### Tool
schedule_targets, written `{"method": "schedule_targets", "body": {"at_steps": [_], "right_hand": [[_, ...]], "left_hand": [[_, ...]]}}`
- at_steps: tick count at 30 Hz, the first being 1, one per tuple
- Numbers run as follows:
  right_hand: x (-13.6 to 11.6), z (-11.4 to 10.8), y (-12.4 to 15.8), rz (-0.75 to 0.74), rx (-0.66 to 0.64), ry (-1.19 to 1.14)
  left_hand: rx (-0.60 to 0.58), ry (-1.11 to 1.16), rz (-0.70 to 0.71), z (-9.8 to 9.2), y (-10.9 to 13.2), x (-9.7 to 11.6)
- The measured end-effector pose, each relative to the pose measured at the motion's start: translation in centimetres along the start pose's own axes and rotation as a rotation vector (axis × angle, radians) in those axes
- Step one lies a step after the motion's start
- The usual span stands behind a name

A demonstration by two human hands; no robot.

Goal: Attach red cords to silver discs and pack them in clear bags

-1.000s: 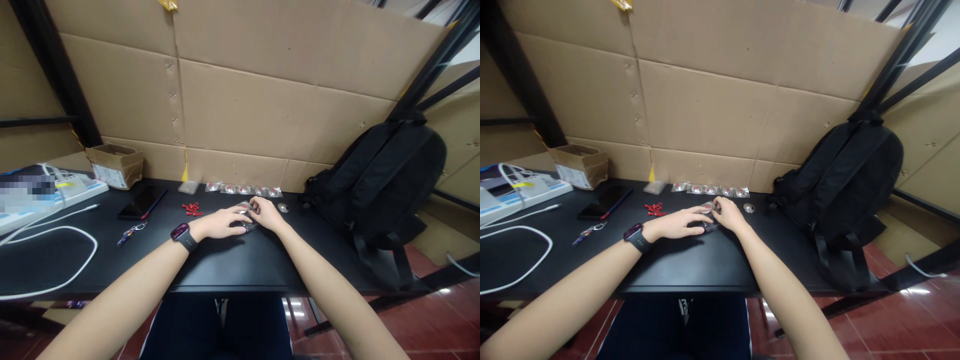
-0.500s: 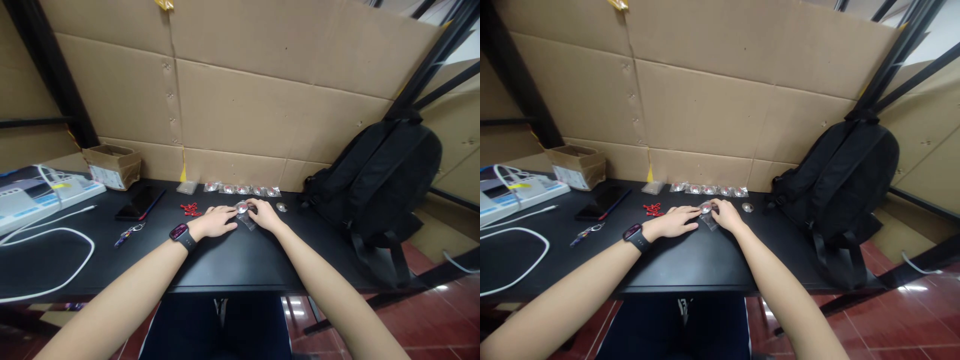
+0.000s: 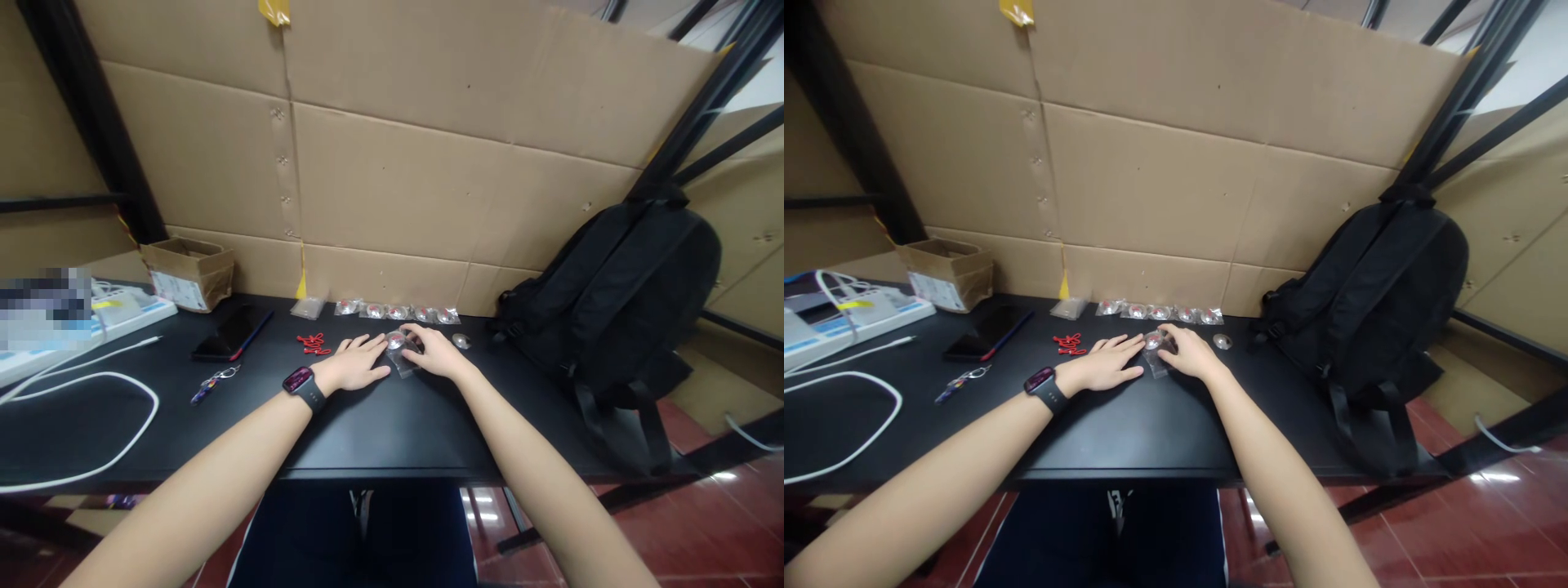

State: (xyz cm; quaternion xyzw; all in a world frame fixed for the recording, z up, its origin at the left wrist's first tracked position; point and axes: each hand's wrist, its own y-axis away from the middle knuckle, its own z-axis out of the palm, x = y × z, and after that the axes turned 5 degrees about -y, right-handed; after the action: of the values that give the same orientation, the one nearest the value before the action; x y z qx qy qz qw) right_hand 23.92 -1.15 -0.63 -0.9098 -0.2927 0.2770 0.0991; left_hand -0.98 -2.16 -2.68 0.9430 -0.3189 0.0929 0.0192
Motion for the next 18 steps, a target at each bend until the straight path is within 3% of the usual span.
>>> {"method": "schedule_targets", "body": {"at_steps": [3,6,11,18], "right_hand": [[0.5,-0.9,0.1,-0.037,0.054,-0.076],[1.4,-2.0,0.2,-0.082,0.062,-0.108],[2.3,-2.1,0.3,-0.088,-0.074,-0.132],[2.2,-0.9,-0.3,-0.100,-0.085,-0.068]], "left_hand": [[0.089,-0.029,-0.039,-0.5,0.2,0.1],[0.173,-0.027,0.038,-1.2,0.5,0.5],[0.142,-0.016,0.118,-1.5,0.4,1.0],[0.136,-0.026,0.078,-0.9,0.1,0.5]]}}
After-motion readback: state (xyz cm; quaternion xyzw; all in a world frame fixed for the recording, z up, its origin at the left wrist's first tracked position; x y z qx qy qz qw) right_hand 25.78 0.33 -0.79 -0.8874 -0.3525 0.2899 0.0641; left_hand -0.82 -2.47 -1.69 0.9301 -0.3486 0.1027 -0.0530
